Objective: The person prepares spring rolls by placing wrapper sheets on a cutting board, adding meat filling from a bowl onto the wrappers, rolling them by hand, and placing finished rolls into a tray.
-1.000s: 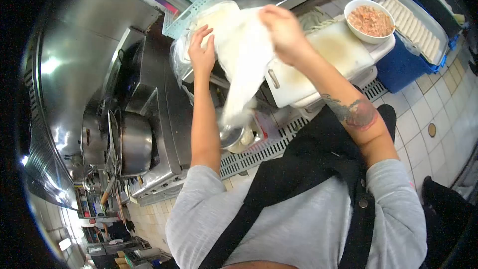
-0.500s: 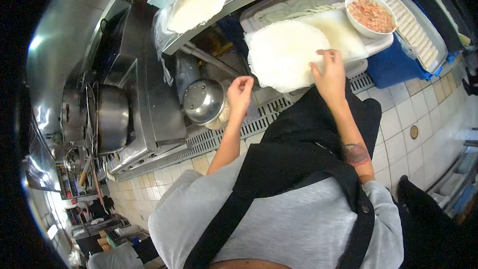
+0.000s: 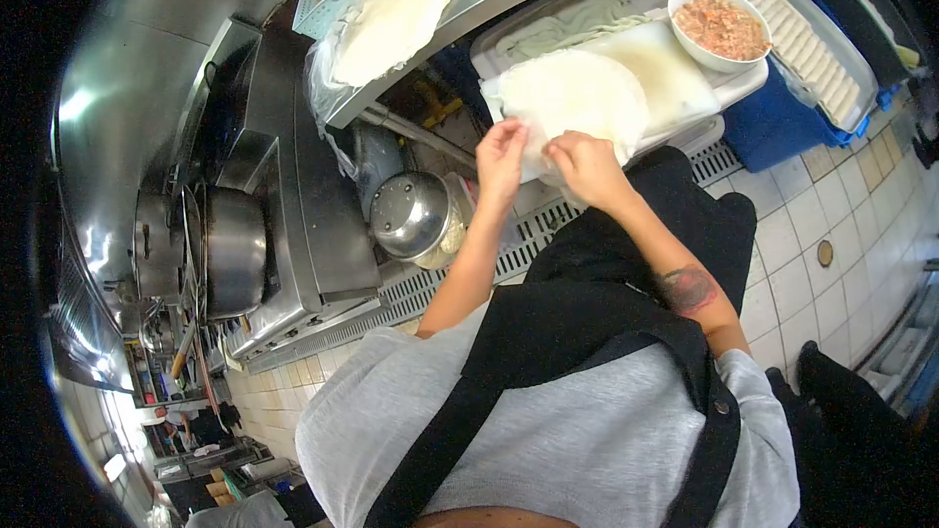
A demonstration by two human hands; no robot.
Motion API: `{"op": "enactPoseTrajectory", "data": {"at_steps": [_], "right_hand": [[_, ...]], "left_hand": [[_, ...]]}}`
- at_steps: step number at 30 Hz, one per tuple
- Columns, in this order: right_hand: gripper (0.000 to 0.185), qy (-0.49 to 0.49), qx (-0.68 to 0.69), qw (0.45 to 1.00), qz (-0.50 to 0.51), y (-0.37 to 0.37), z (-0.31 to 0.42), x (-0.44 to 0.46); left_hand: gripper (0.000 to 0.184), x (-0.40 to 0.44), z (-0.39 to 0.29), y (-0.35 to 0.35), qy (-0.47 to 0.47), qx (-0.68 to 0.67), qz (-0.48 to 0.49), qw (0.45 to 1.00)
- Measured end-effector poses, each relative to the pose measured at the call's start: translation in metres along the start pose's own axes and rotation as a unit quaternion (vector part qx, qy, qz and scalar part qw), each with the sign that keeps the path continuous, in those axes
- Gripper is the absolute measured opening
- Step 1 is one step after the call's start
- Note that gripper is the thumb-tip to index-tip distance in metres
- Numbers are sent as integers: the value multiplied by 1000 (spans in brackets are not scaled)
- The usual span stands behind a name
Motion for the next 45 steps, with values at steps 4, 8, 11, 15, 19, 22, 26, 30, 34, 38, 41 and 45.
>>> {"op": "enactPoseTrajectory", "data": {"at_steps": [4,8,11,15,19,22,26,30,34,38,41,45], "right_hand": [[33,-45,215,968,-120,1,-23,11],[38,9,130,974,-183,-2,-31,16],[34,73,82,983,-148,-13,-20,14],[25,55,142,972,-178,-7,-44,25],[23,45,215,957,-189,-8,-55,28],[24,61,304,905,-290,-33,-68,15],[20,10,480,793,-375,-95,-94,-14],[24,-20,469,760,-450,-131,-122,-50],[25,-22,404,751,-522,-157,-134,-78],[23,-29,328,736,-592,-183,-152,-107],[22,-19,286,728,-623,-204,-167,-137],[21,20,150,757,-635,-216,-135,-158]], "left_hand": [[36,-1,7,23,-19,-28,105,994],[50,-3,22,35,-11,-72,143,987],[50,-5,10,30,5,70,91,993],[51,2,0,12,71,445,-2,893],[51,9,0,13,22,544,-39,838],[49,12,8,12,-13,567,-41,823],[47,17,14,6,-33,565,5,824],[44,22,5,12,-3,531,-2,847],[42,30,7,6,70,517,-22,853],[35,35,-16,1,111,395,-65,910],[26,44,-35,-16,152,241,-105,953],[22,53,-106,-33,196,322,-146,915]]}}
Point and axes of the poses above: each hand's wrist, its own x-axis towards the middle knuckle, its own y-axis out of the palm, z = x × y, the point moved 3 cm from there along x, towards the middle knuckle, and after that the axes turned 14 degrees about z, right-handed, at the moved point
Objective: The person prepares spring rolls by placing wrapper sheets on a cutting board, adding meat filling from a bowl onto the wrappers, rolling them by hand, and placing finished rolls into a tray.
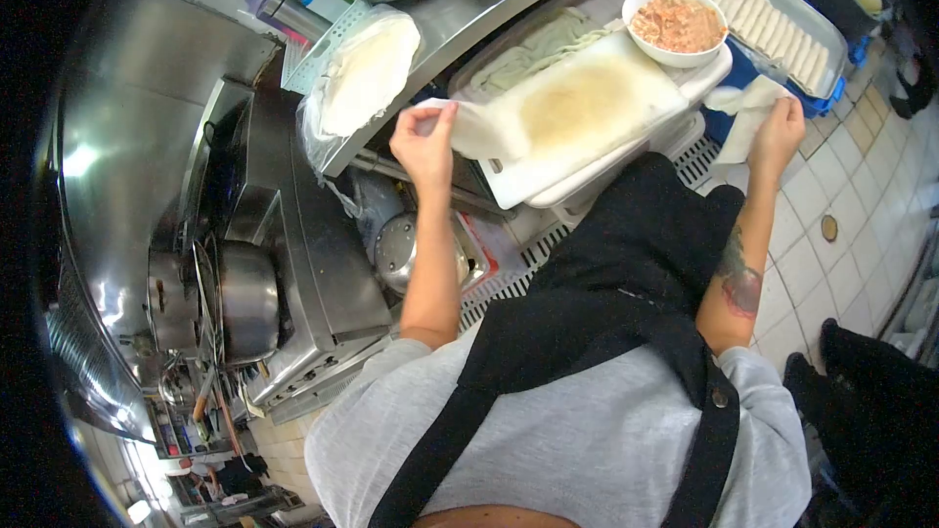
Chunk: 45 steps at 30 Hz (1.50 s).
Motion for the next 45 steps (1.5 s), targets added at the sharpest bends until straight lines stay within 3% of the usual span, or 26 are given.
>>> {"op": "enactPoseTrajectory", "data": {"at_steps": [1,4,8,9,11,12,15,16,18,20,22,24,27,30,32,34,35,36,37,38,40,45], "right_hand": [[24,-16,-19,997,73,0,-4,4],[27,-21,-170,977,128,31,46,-16],[31,-6,-330,907,262,69,103,-38],[30,-32,-316,906,279,80,105,-45],[28,-44,-256,885,385,108,119,-61],[26,-32,-229,849,475,128,139,-70],[26,-81,-120,798,585,181,171,-90],[27,-30,-48,813,579,195,170,-88],[28,69,97,822,557,224,159,-80],[29,96,114,856,495,239,123,-61],[32,111,88,879,456,242,74,-52],[38,116,18,893,434,234,17,-47],[46,61,-199,901,382,203,-34,-48],[51,113,-264,876,387,178,-46,-52],[47,153,-234,878,388,174,-36,-57],[44,150,-215,883,390,170,-35,-61],[42,126,-211,887,392,170,-39,-63],[41,101,-206,890,395,170,-40,-64],[39,84,-226,886,396,169,-39,-64],[37,67,-247,882,397,168,-35,-64],[34,47,-274,876,394,166,-29,-66],[30,37,-316,865,388,154,-18,-64]], "left_hand": [[23,11,-15,-7,10,9,39,999],[24,49,-62,-30,50,86,134,986],[14,135,-82,-76,166,18,117,979],[13,161,-86,-94,193,29,88,977],[14,201,-91,-123,238,-87,70,965],[15,223,-81,-139,217,-110,48,969],[23,258,-46,-173,224,-136,-27,965],[24,266,-26,-181,225,-124,-56,965],[31,278,58,-187,85,-178,-57,979],[37,263,148,-185,-101,-110,-18,989],[46,233,177,-184,-252,117,43,960],[52,217,201,-189,-200,293,94,930],[53,180,159,-177,-143,385,29,912],[53,134,82,-138,-64,482,-111,867],[53,106,46,-109,83,490,-100,862],[38,73,24,-65,186,311,26,931],[26,50,15,-37,175,225,120,951],[21,30,8,-9,219,208,179,936],[23,2,6,18,162,133,238,948],[34,-21,7,46,108,112,341,927],[56,-56,19,99,113,151,434,881],[75,-71,21,147,87,245,506,823]]}}
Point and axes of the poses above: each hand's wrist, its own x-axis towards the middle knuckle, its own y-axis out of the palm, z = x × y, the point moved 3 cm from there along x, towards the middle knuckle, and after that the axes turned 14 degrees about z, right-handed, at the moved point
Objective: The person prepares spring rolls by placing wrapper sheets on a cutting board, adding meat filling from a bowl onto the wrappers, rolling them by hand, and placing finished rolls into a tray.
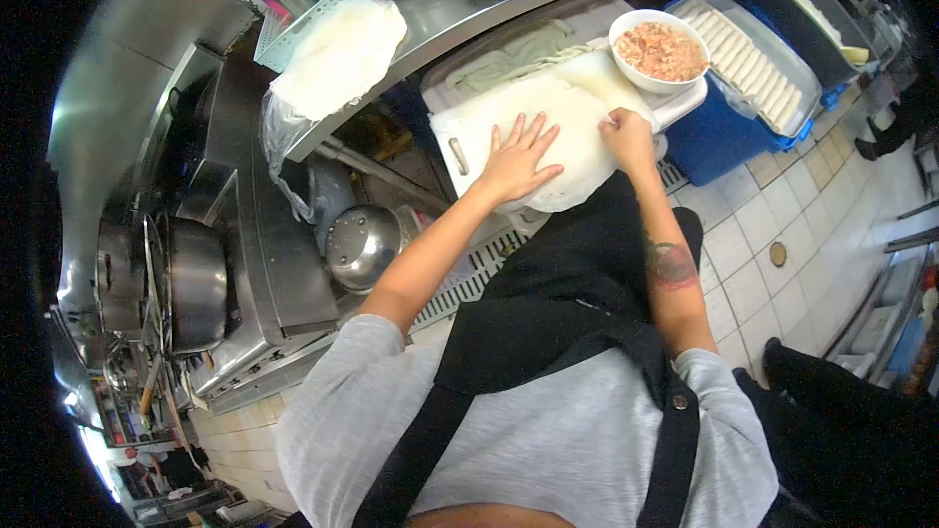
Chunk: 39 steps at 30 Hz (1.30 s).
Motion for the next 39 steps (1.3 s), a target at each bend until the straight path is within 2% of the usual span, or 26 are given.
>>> {"op": "enactPoseTrajectory", "data": {"at_steps": [4,6,9,10,13,15,16,17,19,20,22,23,24,25,27,28,29,30,33,34,36,37,39], "right_hand": [[33,8,30,999,19,-3,-12,0],[41,-9,69,997,24,-5,-9,-6],[48,-9,122,992,-29,-2,-7,-34],[54,14,149,988,-32,4,-10,-42],[55,62,149,984,-79,35,-17,-69],[55,49,329,942,-52,62,-24,-79],[54,44,274,959,-62,64,-17,-82],[47,-9,239,968,-77,61,-12,-88],[37,-30,171,984,37,40,13,-89],[37,-54,163,983,61,27,23,-88],[36,-101,142,979,109,0,39,-83],[37,-107,181,974,81,-14,44,-85],[38,-115,219,967,55,-27,50,-86],[38,-125,258,958,31,-39,58,-87],[50,-129,240,962,25,-55,71,-95],[53,-130,238,962,29,-58,74,-98],[56,-131,238,962,34,-59,75,-99],[43,-123,239,962,48,-59,75,-98],[25,-119,155,977,84,-64,71,-93],[8,-107,227,964,92,-68,70,-91],[12,-145,323,930,98,-78,79,-84],[13,-153,348,920,90,-82,82,-75],[18,-179,292,935,92,-83,85,-48]], "left_hand": [[79,-6,-2,-6,31,19,15,999],[75,-18,-4,-4,42,21,-20,999],[67,-31,4,-1,57,-22,-32,998],[64,-33,6,-1,62,-45,-30,997],[64,-23,3,-13,97,-72,-64,991],[67,-4,-13,-29,159,-75,-69,982],[69,4,-24,-41,190,-75,-71,976],[71,11,-35,-52,219,-65,-47,972],[76,20,-58,-72,281,-45,4,959],[71,29,-62,-73,298,-48,16,953],[59,33,-71,-97,272,-26,98,957],[53,32,-73,-107,258,-15,137,956],[27,28,-74,-115,281,-51,64,956],[23,28,-71,-121,280,-66,49,956],[15,25,-62,-136,271,-95,19,958],[11,9,-65,-151,275,-155,-31,948],[11,-4,-65,-160,270,-184,-49,944],[12,-15,-63,-167,263,-213,-67,938],[15,-49,-51,-180,210,-290,-128,925],[15,-61,-46,-183,194,-323,-145,915],[16,-77,-30,-181,146,-369,-155,905],[16,-80,-23,-175,135,-427,-166,879],[18,-78,-7,-150,112,-538,-187,814]]}}
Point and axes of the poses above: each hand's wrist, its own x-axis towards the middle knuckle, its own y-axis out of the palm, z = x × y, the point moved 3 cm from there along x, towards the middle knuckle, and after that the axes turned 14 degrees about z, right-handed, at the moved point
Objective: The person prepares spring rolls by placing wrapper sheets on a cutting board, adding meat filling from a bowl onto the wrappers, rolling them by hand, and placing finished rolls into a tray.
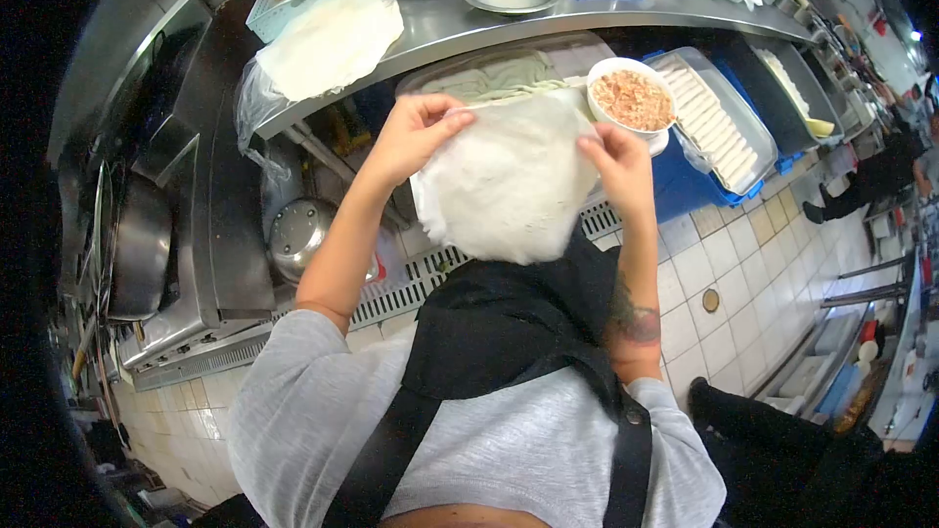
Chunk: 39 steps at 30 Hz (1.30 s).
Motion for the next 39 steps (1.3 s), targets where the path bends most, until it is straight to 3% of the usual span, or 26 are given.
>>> {"op": "enactPoseTrajectory", "data": {"at_steps": [4,7,11,14,17,20,22,24,27,30,33,36,39], "right_hand": [[22,22,-130,991,18,2,-41,69],[24,68,-250,964,55,12,-93,111],[25,57,-350,931,90,24,-155,137],[27,38,-370,927,54,31,-152,140],[27,26,-413,909,41,34,-133,138],[29,-107,-436,889,-95,30,-71,131],[26,-222,-381,888,-133,36,-14,130],[26,-325,-399,848,-130,47,32,138],[24,-360,-465,806,-62,58,47,172],[24,-311,-560,768,31,52,33,210],[26,-165,-585,788,102,48,28,231],[25,-157,-547,811,137,50,27,240],[25,-209,-541,802,143,47,29,246]], "left_hand": [[20,0,87,-16,-87,82,-77,990],[25,5,128,-18,-166,254,-155,940],[20,14,169,-15,-168,377,-169,895],[19,14,155,-7,-77,448,-235,859],[21,4,125,8,-27,513,-201,834],[23,-17,144,10,-30,476,-123,870],[28,-37,146,8,-59,457,-78,884],[32,-53,149,7,-64,437,-45,896],[35,-63,152,1,-35,405,-29,913],[33,-65,153,3,-19,400,-52,915],[33,-64,156,4,-26,399,-62,915],[32,-63,157,4,-22,404,-68,912],[31,-61,157,4,-40,403,-68,912]]}}
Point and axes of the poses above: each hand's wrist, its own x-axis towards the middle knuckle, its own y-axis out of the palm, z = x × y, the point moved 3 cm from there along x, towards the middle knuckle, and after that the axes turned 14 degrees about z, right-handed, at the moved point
